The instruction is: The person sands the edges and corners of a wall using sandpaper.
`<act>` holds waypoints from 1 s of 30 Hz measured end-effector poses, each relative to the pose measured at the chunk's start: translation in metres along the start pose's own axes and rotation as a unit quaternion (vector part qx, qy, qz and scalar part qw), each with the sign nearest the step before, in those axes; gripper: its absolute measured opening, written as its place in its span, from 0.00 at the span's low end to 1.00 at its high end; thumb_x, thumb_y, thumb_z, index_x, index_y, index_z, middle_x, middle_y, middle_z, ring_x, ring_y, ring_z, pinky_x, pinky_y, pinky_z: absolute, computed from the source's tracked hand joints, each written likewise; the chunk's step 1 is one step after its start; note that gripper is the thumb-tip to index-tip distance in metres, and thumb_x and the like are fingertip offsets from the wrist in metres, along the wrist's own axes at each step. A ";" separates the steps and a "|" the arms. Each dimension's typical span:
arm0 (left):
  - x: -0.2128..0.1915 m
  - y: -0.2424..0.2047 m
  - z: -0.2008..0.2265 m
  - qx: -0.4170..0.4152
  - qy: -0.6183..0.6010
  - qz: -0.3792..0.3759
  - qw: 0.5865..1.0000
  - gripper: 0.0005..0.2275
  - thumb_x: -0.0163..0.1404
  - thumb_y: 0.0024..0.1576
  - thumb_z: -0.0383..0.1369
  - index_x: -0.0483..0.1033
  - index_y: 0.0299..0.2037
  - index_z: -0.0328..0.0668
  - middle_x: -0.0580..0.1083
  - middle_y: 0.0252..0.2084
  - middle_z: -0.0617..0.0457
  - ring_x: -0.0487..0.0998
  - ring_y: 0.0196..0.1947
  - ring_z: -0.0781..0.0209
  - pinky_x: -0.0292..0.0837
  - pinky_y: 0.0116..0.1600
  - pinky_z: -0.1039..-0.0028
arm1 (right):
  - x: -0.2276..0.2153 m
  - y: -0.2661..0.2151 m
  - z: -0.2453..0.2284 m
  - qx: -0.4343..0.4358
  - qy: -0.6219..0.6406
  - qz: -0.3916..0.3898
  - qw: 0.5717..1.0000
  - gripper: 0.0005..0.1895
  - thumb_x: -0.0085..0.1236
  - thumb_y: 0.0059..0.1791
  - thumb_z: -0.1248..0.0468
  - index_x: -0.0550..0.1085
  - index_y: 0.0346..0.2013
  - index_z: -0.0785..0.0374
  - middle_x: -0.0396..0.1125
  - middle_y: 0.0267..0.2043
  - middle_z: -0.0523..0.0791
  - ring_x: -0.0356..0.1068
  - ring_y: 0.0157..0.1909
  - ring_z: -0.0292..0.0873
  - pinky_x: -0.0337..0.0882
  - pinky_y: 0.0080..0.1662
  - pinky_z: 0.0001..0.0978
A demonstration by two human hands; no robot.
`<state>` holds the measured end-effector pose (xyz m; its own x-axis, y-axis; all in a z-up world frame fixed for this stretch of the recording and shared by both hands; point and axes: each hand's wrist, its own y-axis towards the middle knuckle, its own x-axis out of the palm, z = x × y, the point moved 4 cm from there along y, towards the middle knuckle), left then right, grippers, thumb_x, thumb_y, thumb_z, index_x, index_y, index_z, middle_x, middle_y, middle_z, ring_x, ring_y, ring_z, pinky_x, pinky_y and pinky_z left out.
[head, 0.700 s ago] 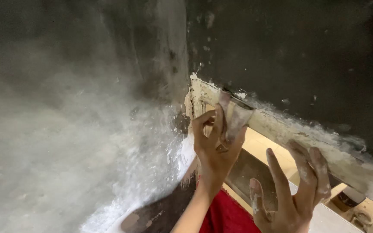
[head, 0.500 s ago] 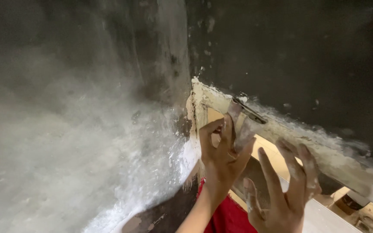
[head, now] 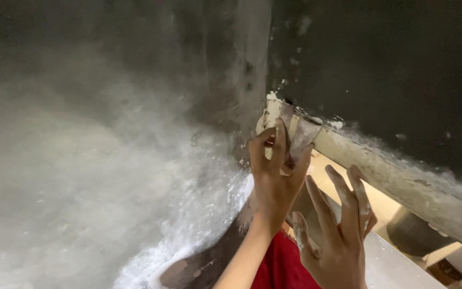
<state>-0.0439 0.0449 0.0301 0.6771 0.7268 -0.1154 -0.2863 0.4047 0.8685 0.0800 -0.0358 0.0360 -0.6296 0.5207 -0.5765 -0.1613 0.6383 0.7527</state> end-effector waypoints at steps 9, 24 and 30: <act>-0.002 0.006 -0.008 0.007 0.101 0.027 0.994 0.27 0.61 0.59 0.33 0.69 0.66 0.26 0.68 0.55 0.40 0.72 0.54 0.46 0.75 0.57 0.61 | 0.016 -0.008 0.005 0.040 -0.008 -0.042 0.998 0.30 0.59 0.46 0.57 0.69 0.64 0.51 0.55 0.72 0.46 0.44 0.78 0.51 0.47 0.71 0.53; 0.002 0.027 -0.001 -0.021 0.091 0.007 0.996 0.27 0.60 0.62 0.32 0.65 0.70 0.30 0.69 0.54 0.44 0.72 0.46 0.53 0.75 0.48 0.70 | 0.039 0.007 0.010 0.017 0.052 0.004 0.998 0.26 0.59 0.45 0.58 0.72 0.59 0.54 0.56 0.71 0.49 0.45 0.78 0.53 0.46 0.73 0.56; -0.004 0.015 -0.005 -0.047 0.098 -0.048 0.993 0.28 0.57 0.61 0.27 0.66 0.72 0.30 0.68 0.55 0.42 0.71 0.47 0.54 0.74 0.46 0.69 | 0.033 0.010 0.017 0.016 0.042 0.028 0.999 0.26 0.59 0.46 0.58 0.72 0.59 0.55 0.56 0.71 0.49 0.46 0.78 0.53 0.47 0.73 0.56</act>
<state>-0.0541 0.0501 0.0413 0.5613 0.7731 -0.2953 -0.2945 0.5200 0.8018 0.0704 -0.0020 0.0191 -0.6993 0.5071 -0.5038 -0.1002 0.6283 0.7715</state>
